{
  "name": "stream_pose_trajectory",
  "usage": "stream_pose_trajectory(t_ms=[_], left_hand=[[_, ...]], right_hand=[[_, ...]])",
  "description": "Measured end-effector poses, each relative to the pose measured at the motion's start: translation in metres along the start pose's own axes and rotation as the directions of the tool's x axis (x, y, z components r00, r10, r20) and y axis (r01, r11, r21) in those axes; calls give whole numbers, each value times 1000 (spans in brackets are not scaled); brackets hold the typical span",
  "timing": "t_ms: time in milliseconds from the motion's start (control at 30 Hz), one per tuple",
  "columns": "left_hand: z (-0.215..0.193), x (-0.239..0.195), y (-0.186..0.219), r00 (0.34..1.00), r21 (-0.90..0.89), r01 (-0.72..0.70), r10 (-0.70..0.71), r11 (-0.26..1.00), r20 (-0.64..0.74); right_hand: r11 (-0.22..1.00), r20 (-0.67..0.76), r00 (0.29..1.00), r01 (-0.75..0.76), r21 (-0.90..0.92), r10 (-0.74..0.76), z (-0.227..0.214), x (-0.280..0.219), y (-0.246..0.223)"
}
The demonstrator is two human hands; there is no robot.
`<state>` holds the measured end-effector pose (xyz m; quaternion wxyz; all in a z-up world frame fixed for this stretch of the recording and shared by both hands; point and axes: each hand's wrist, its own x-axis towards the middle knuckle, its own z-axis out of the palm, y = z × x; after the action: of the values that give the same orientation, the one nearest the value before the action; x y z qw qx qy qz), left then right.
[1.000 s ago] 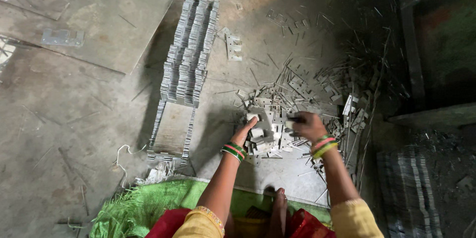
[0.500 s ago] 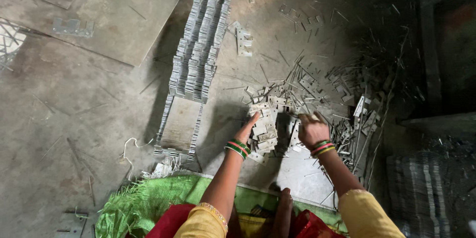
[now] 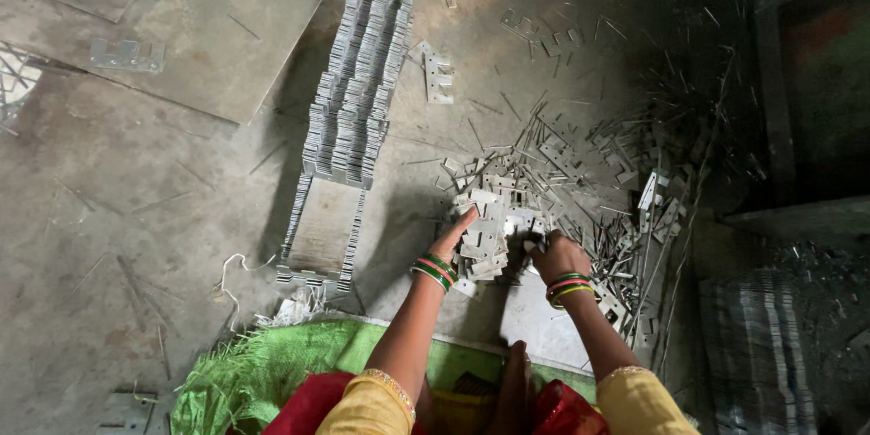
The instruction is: The person picks up individual metal pieces from a pile on the floor and stacks them into organized columns.
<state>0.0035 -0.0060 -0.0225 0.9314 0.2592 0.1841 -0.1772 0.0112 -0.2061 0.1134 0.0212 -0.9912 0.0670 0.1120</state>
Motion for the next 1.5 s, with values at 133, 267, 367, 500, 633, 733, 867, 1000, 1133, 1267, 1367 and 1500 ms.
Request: stream_pose_trajectory(t_ms=[133,267,367,500,633,733,867,1000,1133,1267,1367,1500], left_hand=[[-4,4,-1,999,24,-37,37,999,-14],[-3,1,0,999,14,-31,31,999,-10],[3,-3,7,999,5,-46,46,999,3],[15,-19,16,999,23,9,-8,1000,-36],[26,-27,25,999,18,-30,30,999,-20],[29,-28,24,997,-51,73,-73,996,-6],[24,-24,20,999,101,-19,22,995,-24],[16,-17,13,996,192,-81,85,978,-15],[8,-9,5,999,197,-22,27,980,-20],[-1,10,0,998,177,-40,48,983,-40],[-12,12,-6,996,144,-81,84,986,-17],[-21,26,-8,995,137,-101,100,985,12]], right_hand=[[998,8,998,-63,-14,63,17,10,15],[998,-1,999,-53,-30,53,19,10,28],[994,-42,996,-82,-68,79,9,18,40],[979,-37,998,-44,200,53,-9,31,68],[615,139,989,-137,777,46,-9,53,83],[530,53,994,5,848,-93,-21,49,70],[259,199,974,-165,952,-109,-66,10,16],[429,-259,942,328,842,-213,-99,-30,-38],[459,-577,592,805,377,-563,-109,-56,-56],[646,-535,676,709,285,-506,-90,-39,-56],[898,-256,924,351,266,-285,-63,-23,-44],[995,-17,997,78,-64,-79,-3,-12,-38]])
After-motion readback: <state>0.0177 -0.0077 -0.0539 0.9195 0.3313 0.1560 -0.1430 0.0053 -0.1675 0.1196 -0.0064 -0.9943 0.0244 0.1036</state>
